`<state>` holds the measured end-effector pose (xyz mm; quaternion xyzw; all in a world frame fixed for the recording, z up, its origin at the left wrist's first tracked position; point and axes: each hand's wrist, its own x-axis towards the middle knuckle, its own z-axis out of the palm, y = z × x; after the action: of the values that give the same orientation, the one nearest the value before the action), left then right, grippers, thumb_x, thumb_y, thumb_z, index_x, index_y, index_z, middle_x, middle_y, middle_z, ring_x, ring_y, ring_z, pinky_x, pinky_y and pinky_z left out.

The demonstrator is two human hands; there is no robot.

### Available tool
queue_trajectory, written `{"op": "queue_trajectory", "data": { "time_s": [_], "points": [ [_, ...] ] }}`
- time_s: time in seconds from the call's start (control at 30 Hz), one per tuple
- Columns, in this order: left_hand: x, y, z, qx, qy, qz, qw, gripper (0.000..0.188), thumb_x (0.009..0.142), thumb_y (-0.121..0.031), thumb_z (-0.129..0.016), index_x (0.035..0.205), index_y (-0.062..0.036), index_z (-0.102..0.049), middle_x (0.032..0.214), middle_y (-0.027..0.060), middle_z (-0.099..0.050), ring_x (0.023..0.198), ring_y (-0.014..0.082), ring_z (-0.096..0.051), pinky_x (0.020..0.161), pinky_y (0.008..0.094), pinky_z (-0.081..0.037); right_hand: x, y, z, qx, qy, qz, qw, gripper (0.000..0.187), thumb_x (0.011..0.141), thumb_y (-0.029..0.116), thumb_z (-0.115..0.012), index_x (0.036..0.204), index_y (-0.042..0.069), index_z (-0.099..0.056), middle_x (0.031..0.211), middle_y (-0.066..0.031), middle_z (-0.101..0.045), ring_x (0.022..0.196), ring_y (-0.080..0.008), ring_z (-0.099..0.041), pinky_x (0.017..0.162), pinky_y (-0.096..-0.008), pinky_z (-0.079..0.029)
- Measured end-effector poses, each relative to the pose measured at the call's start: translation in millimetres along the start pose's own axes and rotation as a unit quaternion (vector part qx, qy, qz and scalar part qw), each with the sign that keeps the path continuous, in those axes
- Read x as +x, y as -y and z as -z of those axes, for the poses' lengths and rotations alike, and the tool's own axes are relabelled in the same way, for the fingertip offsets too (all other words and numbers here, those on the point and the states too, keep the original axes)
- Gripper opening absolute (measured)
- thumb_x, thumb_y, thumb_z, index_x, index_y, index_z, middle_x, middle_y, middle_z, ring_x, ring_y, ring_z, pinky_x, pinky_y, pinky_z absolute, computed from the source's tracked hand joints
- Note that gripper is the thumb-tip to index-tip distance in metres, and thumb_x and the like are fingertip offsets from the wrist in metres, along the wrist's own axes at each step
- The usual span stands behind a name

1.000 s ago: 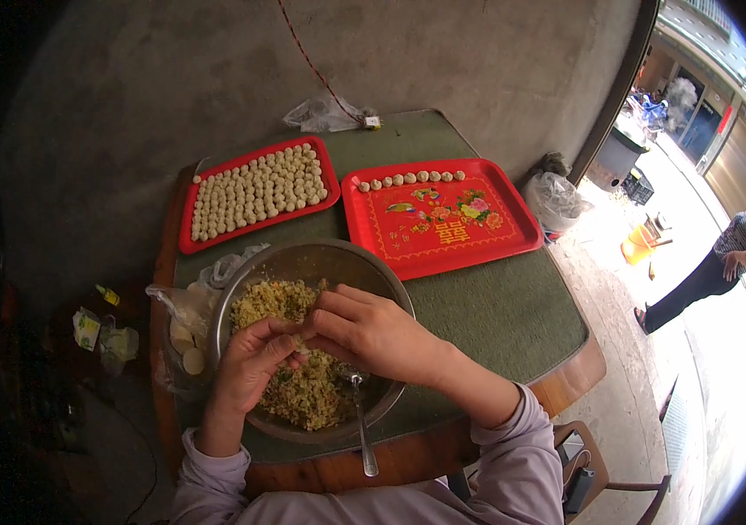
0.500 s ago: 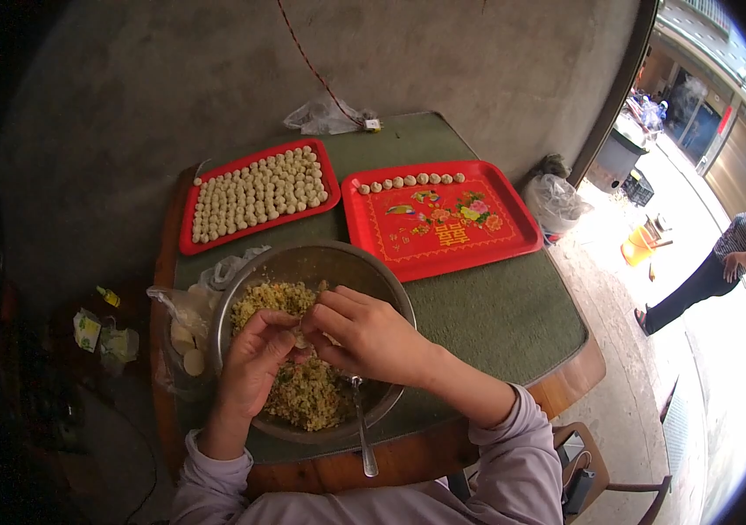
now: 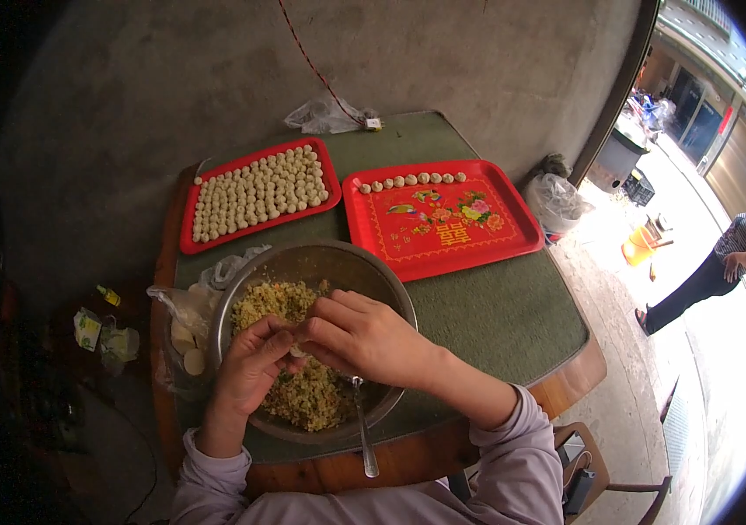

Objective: Preparing and filling dumplings at a table.

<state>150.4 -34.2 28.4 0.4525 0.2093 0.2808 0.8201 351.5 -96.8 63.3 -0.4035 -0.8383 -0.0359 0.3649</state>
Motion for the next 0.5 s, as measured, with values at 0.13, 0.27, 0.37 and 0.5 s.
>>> {"op": "queue_trajectory", "data": {
  "time_s": [0.13, 0.27, 0.37, 0.5],
  "points": [
    [2, 2, -2, 0.004, -0.003, -0.001, 1.000, 0.016, 0.094, -0.018, -0.059, 0.102, -0.0039, -0.060, 0.088, 0.0033, -0.063, 0.076, 0.0116, -0.060, 0.068, 0.0242, -0.046, -4, -2, -2, 0.018, 0.005, -0.010, 1.000, 0.023, 0.076, 0.011, -0.068, 0.085, 0.006, -0.048, 0.082, -0.0095, -0.048, 0.075, -0.0286, -0.053, 0.066, -0.0382, -0.047],
    [0, 1, -3, 0.025, -0.010, 0.010, 1.000, 0.017, 0.094, -0.019, -0.059, 0.102, -0.0038, -0.059, 0.088, 0.0033, -0.063, 0.076, 0.0112, -0.060, 0.068, 0.0238, -0.046, -1, 2, 2, 0.029, 0.039, -0.016, 0.999, 0.022, 0.074, 0.009, -0.067, 0.086, 0.006, -0.048, 0.083, -0.0100, -0.049, 0.077, -0.0300, -0.053, 0.069, -0.0399, -0.047],
    [1, 2, -1, 0.020, 0.001, 0.008, 1.000, 0.018, 0.094, -0.020, -0.059, 0.102, -0.0040, -0.060, 0.088, 0.0029, -0.063, 0.076, 0.0106, -0.059, 0.069, 0.0234, -0.046, -1, 1, 1, 0.057, 0.032, -0.030, 0.997, 0.023, 0.073, 0.007, -0.066, 0.088, 0.006, -0.049, 0.085, -0.0103, -0.050, 0.080, -0.0309, -0.054, 0.072, -0.0405, -0.046],
    [0, -2, -11, 0.017, -0.021, -0.008, 1.000, 0.018, 0.094, -0.019, -0.060, 0.104, -0.0041, -0.059, 0.090, 0.0027, -0.063, 0.078, 0.0097, -0.058, 0.069, 0.0239, -0.046, -1, -1, 3, 0.070, 0.001, -0.034, 0.997, 0.023, 0.074, 0.008, -0.068, 0.092, 0.007, -0.054, 0.087, -0.0094, -0.052, 0.081, -0.0295, -0.054, 0.072, -0.0379, -0.047]
  ]
}}
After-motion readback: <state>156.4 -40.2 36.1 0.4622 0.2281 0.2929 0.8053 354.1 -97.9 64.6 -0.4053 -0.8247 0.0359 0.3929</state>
